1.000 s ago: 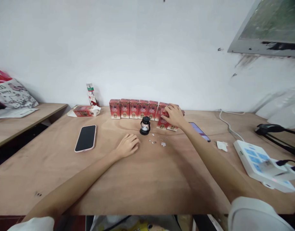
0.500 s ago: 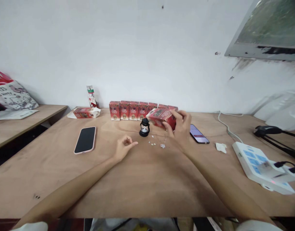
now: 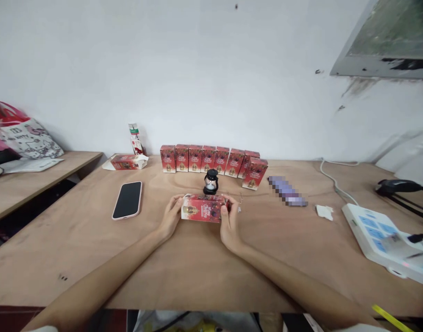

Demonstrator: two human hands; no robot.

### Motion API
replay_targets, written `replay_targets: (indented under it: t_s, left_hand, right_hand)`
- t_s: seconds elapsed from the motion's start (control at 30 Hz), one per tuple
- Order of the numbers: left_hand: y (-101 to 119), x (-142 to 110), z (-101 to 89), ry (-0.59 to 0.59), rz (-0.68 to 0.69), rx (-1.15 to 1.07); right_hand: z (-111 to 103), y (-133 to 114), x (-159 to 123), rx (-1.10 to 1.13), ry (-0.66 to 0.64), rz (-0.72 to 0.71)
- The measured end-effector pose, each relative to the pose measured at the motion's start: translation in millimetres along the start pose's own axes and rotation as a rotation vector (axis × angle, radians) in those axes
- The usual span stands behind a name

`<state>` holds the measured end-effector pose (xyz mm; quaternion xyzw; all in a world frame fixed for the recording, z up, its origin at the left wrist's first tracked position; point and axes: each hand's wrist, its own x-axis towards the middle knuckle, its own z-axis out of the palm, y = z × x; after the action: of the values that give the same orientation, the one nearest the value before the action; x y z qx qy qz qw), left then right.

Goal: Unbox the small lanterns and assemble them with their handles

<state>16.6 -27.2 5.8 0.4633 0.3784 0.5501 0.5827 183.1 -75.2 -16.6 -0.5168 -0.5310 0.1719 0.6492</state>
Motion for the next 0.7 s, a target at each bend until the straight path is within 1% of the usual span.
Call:
replay_targets:
  t_s: [0.17,0.23,0.33,0.43,0.5,0.6,0.7]
  left_hand:
    - [10.5,-6.2,2.4,-0.233,-0.207,0.003]
    - [13.2,-6.2,0.6,-0.268,-0.247,-0.02]
    - [15.7,-5.2,-0.4,-0.251,-0.257,-0.068]
    - [17.4,-4.5,1.0,-0.194,-0.236,-0.104]
    - [18.1,-4.4,2.0,-0.146,-0.218,-0.103]
    - [18.3,-4.4,2.6,-0.111,-0.208,-0.091]
    - [17.5,-4.0,2.4,-0.122,-0.205,-0.084]
  right_hand:
    - [-3.0,-2.5,2.9,0.047,-0.032,0.004]
    - [-5.9,-2.8,6.5,0.042,-0.02,0.035]
    - [-9.9,-3.2,8.2,0.083,-0.06,0.067]
    - [-11.2,-2.9,6.0,0.191,-0.168,0.061]
    - [-10.8,-2.0,5.1,0.217,-0.228,0.082]
    - [-9.6,-1.0,5.4,0.169,-0.26,0.109]
    - [-9.0,-1.1,5.6,0.088,-0.251,0.071]
